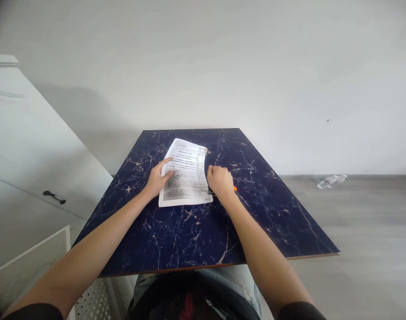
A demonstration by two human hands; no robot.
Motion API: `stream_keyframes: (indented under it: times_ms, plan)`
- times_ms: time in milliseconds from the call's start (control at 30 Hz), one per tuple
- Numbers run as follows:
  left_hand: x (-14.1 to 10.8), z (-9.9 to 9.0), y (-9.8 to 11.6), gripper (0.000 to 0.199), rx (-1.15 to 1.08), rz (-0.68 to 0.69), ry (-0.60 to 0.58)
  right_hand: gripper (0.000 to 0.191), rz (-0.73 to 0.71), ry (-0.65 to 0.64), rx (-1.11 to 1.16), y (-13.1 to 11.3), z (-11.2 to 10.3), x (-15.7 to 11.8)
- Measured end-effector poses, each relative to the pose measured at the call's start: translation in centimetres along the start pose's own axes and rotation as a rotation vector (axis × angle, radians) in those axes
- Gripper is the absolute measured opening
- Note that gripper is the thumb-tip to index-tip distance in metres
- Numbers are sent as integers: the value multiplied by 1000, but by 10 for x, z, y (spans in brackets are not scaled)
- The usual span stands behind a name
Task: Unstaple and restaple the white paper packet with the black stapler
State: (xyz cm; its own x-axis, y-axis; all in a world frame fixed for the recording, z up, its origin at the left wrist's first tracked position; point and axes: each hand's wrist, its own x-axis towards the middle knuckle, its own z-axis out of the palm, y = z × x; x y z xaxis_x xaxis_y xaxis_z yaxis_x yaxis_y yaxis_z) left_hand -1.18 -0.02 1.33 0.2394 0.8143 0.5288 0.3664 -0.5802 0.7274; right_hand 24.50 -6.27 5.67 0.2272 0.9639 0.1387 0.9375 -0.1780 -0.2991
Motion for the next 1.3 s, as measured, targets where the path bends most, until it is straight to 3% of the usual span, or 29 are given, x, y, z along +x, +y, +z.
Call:
stream_keyframes:
  times_ms: [567,800,1300]
  plan:
    - [3,-9,-6,49,-1,-5,11,55,-14,15,-1,2,1,-2]
    - [5,-14,2,50,56,-82,-54,55,-11,25,-19,4,2,-3]
    - [12,-58,36,74,467,-438,-737,55,-18,35,-25,6,3,-2]
